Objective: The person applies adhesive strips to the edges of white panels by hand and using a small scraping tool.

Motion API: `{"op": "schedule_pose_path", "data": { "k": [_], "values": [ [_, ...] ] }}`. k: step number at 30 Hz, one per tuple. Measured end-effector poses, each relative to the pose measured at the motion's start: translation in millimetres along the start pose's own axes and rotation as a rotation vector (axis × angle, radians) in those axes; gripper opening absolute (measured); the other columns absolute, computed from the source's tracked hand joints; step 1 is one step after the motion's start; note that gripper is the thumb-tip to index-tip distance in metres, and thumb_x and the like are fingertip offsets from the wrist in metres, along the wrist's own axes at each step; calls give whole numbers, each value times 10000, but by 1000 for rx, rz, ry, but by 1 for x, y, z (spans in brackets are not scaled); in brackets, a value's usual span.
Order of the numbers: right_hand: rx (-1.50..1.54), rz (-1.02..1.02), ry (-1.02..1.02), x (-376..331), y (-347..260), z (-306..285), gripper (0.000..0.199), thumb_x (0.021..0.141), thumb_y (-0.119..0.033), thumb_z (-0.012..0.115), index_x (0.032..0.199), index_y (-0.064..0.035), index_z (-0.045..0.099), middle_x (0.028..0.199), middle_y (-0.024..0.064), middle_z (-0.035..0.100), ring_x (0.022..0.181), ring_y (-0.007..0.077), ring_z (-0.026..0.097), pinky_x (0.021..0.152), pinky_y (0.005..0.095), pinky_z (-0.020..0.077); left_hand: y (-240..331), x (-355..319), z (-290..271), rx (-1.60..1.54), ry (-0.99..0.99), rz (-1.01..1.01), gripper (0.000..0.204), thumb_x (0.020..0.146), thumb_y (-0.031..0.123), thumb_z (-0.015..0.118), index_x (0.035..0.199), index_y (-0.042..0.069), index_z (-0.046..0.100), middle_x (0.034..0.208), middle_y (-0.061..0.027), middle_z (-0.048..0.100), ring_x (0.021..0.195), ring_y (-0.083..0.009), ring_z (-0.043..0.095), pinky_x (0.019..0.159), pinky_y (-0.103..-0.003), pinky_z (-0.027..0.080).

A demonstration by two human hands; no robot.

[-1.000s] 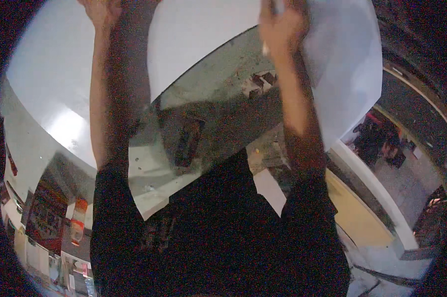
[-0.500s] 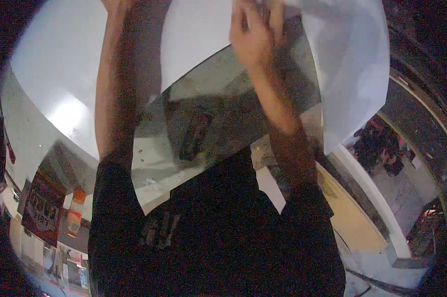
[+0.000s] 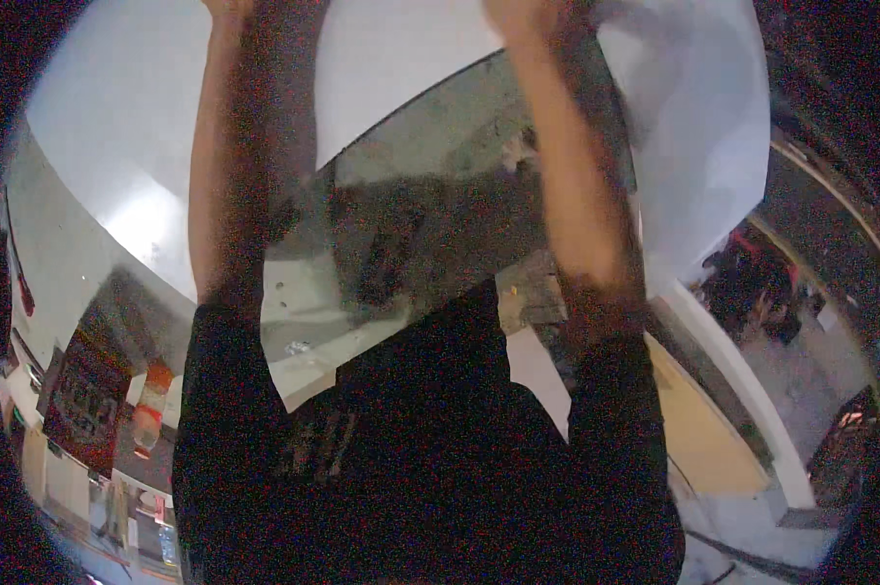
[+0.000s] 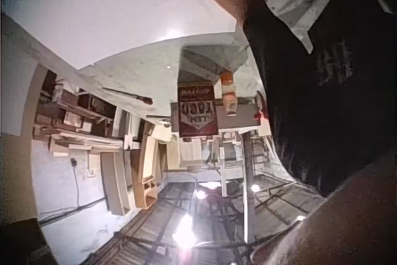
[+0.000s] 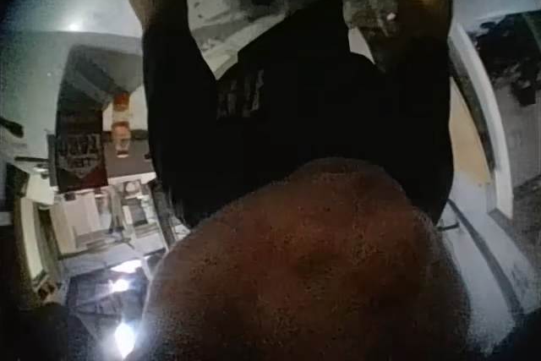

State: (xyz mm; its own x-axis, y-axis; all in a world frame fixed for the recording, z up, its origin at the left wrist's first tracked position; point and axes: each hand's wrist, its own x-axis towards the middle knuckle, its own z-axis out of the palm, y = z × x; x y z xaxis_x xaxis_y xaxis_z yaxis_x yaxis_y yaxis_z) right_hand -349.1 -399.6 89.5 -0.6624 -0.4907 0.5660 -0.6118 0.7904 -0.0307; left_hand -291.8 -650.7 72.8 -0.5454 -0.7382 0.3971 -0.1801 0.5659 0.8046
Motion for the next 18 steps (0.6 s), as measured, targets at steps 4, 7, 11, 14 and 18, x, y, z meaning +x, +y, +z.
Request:
{"op": "schedule_pose_path", "data": {
  "k": [4,7,11,14,18],
  "values": [
    [33,32,-23,-36,59,0,193,791,-144,790,961,-72,733,921,128,685,825,286,647,707,394,523,-7,9,-7,95,-1,-13,516,1021,424,421,1360,38,475,1433,-249,370,1342,-404,349,1107,-484,322],
    [108,-5,163,-35,50,-9,196,793,-161,791,959,-74,732,900,132,688,817,292,644,694,403,517,12,2,9,20,-14,-4,516,1024,429,415,1356,40,477,1436,-240,372,1343,-405,354,1105,-478,331],
    [130,71,99,37,49,22,218,879,-190,694,999,-10,717,956,196,680,900,360,629,793,422,508,6,7,-4,53,-53,-17,521,1027,439,401,1367,51,473,1452,-237,354,1358,-402,346,1108,-480,338],
    [197,237,0,29,57,10,177,854,-179,704,967,-44,721,934,178,666,893,367,617,774,449,499,-1,7,-2,-47,-45,-86,525,1028,443,394,1380,59,465,1466,-236,333,1368,-399,339,1111,-480,340],
    [229,172,89,-27,41,-4,122,803,-166,743,910,-109,735,863,136,649,840,345,608,701,464,496,16,4,2,-6,-76,-71,542,1026,460,387,1388,62,457,1470,-238,325,1366,-414,335,1114,-488,330]
  ]
}}
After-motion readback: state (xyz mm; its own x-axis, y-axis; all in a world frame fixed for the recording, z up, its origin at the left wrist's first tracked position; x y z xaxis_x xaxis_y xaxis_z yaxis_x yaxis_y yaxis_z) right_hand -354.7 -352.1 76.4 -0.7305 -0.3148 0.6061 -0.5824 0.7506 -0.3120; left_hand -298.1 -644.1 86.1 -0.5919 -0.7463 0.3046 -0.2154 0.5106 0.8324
